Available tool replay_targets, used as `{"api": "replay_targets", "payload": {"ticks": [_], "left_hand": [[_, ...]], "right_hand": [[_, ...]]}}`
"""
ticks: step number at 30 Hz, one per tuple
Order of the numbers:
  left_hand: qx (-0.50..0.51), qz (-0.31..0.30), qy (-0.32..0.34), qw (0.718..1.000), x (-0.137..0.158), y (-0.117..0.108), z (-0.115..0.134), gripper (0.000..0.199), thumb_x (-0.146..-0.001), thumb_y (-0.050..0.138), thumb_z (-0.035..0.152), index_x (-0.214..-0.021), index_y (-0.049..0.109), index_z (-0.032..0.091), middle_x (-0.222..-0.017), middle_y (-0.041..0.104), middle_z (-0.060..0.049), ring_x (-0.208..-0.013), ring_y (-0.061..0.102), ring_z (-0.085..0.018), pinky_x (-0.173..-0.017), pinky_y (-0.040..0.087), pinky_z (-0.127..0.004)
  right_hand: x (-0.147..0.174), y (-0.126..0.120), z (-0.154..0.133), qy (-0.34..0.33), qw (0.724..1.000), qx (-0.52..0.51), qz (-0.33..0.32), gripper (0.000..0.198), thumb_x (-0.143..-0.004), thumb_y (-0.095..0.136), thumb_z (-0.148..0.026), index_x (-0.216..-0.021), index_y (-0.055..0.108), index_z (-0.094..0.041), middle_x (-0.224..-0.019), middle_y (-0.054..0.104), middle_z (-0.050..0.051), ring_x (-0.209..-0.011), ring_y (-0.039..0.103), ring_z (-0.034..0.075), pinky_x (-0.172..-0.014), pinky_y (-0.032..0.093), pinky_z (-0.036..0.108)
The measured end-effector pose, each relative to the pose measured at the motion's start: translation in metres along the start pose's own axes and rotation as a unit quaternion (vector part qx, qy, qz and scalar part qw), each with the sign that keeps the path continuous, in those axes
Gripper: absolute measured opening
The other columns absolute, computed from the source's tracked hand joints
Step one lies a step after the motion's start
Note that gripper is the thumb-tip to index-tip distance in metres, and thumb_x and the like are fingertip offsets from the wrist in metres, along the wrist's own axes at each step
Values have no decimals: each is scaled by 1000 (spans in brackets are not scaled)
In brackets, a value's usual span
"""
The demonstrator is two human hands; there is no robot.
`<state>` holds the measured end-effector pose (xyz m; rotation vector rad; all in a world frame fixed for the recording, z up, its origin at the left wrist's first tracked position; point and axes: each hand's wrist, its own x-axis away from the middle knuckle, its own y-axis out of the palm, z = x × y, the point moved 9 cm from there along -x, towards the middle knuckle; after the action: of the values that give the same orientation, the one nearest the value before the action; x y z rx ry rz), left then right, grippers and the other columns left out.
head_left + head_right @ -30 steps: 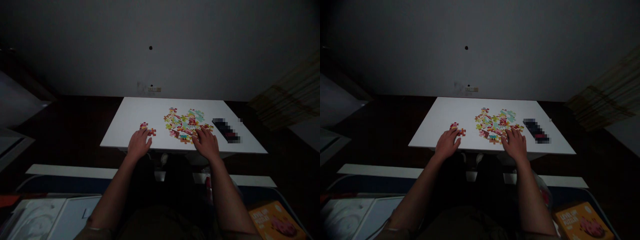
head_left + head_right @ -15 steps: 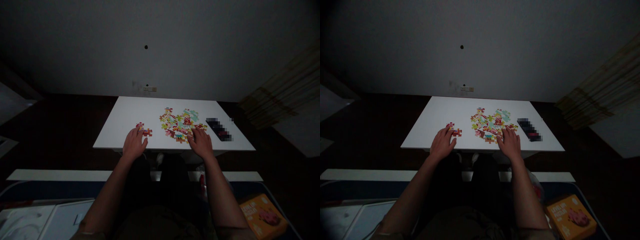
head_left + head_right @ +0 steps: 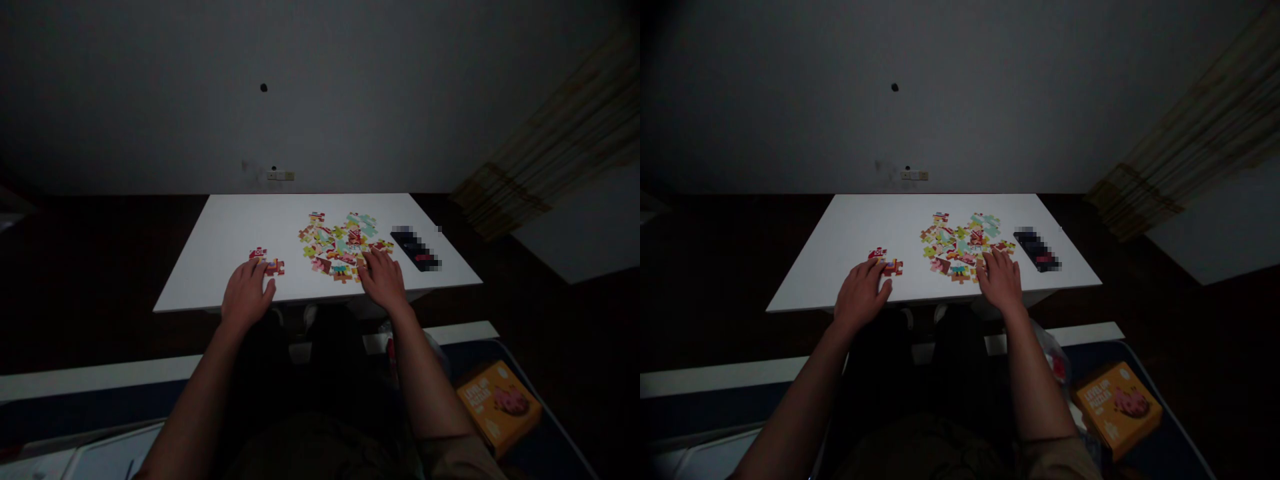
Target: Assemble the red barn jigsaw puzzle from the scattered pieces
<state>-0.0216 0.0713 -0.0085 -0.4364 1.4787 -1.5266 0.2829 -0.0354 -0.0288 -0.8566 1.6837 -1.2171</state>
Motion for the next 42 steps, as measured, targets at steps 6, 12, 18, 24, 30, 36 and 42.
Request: {"api": "replay_targets", "payload": {"ticks": [6, 12, 18, 24, 30, 36, 42], "left_hand": [[6, -5, -6, 1000, -1, 0, 1, 45, -87, 43, 35, -131, 49, 26, -136, 48, -6, -125, 44, -27, -109, 35, -46], [4, -2, -3, 1000, -2, 0, 2, 46, -87, 44, 35, -132, 49, 24, -135, 49, -8, -125, 43, -29, -108, 35, -48], [19, -9, 6, 1000, -4, 4, 0, 47, -87, 43, 35, -132, 49, 21, -136, 48, -10, -124, 42, -31, -106, 35, -50], [14, -7, 10, 1000, -4, 3, 1, 47, -88, 43, 35, -133, 48, 22, -136, 48, -10, -123, 43, -31, -106, 35, -51], [13, -5, 15, 1000, -6, 3, 2, 47, -88, 43, 35, -132, 49, 20, -136, 48, -10, -124, 43, -31, -107, 34, -50], [-1, -9, 19, 1000, -5, 4, 3, 47, -89, 44, 35, -131, 50, 16, -136, 48, -13, -124, 42, -32, -106, 36, -50], [-1, -3, 22, 1000, -4, 2, 5, 47, -89, 45, 34, -132, 49, 16, -135, 47, -14, -124, 42, -32, -105, 38, -52]], "right_hand": [[-1, -2, 0, 4, 1000, -5, 1, 47, -96, 27, -43, -136, 45, -27, -149, 36, 6, -139, 25, 29, -110, 23, 55], [0, -5, -1, 2, 1000, -20, 14, 46, -97, 26, -44, -131, 49, -25, -148, 38, 7, -138, 26, 29, -109, 24, 55], [-3, -4, 1, -4, 997, -59, 41, 42, -94, 33, -43, -128, 49, -23, -143, 43, 10, -135, 31, 32, -106, 26, 57], [-2, -11, 5, 3, 991, -104, 89, 38, -91, 41, -45, -119, 50, -21, -128, 54, 14, -122, 44, 33, -99, 34, 52], [8, -12, 13, 13, 982, -141, 124, 18, -86, 52, -38, -76, 47, -24, -97, 62, 7, -96, 53, 27, -85, 42, 44], [10, -11, 11, -17, 976, -170, 136, 20, -86, 54, -31, -70, 43, -25, -100, 59, 7, -99, 51, 26, -89, 42, 44], [12, -17, 19, -12, 956, -236, 173, 17, -81, 61, -29, -78, 44, -25, -104, 56, 8, -103, 52, 25, -89, 45, 42]]}}
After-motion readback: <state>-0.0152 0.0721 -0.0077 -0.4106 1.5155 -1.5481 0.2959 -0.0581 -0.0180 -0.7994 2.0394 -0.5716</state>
